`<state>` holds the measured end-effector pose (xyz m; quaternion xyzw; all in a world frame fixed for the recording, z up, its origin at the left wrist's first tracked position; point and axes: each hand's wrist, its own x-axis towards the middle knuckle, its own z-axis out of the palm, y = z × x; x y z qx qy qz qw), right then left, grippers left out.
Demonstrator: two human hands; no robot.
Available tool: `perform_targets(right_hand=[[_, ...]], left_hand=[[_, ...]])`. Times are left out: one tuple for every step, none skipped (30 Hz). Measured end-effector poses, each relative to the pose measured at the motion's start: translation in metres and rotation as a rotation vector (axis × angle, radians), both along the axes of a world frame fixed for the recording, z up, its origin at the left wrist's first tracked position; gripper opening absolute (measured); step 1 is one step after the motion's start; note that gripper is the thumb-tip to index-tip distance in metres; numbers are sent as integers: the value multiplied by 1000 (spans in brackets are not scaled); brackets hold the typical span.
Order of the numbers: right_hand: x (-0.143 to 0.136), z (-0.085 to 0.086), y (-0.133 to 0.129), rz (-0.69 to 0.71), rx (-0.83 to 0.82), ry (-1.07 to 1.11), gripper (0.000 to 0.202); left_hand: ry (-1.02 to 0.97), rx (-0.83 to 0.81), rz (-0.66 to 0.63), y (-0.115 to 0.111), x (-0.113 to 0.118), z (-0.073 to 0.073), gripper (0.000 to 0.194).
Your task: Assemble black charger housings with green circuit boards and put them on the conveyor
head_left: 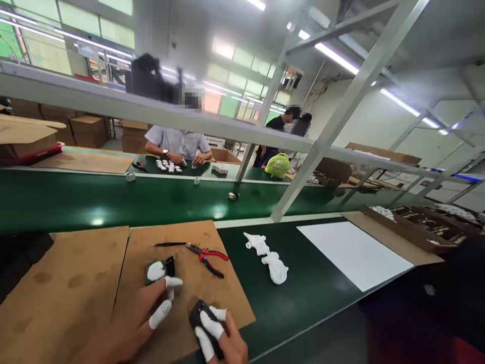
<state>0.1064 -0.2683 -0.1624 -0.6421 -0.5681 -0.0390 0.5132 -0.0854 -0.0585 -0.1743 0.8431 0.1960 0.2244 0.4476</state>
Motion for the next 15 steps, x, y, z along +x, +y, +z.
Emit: perform_targets(right_hand=[[-2,-2,1,40,-26,26,49],[-4,-2,1,61,-63,96,46],[-6,-3,3,73,-82,149,43],[-9,-3,4,84,-94,199,40],[-11,-3,5,82,-98,253,36],[-13,-3,7,72,-88,303,32],[-15,-4,7,53,-72,361,28],[-16,-4,8,28,-51,427,27],[-18,-3,8,-1,-27,492,28],[-19,-2,7,-29,-9,546,32],[-19,0,7,-47,7,618,37],[-20,3,5,-50,25,725,41],[-20,7,4,-40,47,869,43],[-20,12,3,-23,76,1037,43],[-21,17,1,5,108,1206,41]], left_hand=[[4,-6,-25,1,0,4,57],[3,-1,-64,2,1,8,59],[7,8,-100,3,1,12,61],[20,4,-98,4,2,15,62],[26,3,-93,6,3,18,62],[32,3,-83,7,3,20,61],[35,4,-73,7,4,22,59],[34,8,-70,7,3,23,57],[31,13,-70,7,3,23,56],[26,18,-75,7,3,24,55],[22,19,-83,7,3,24,54],[21,18,-91,7,2,23,54],[19,18,-97,6,2,23,53],[15,19,-100,6,2,22,53],[14,21,-103,6,2,20,53]])
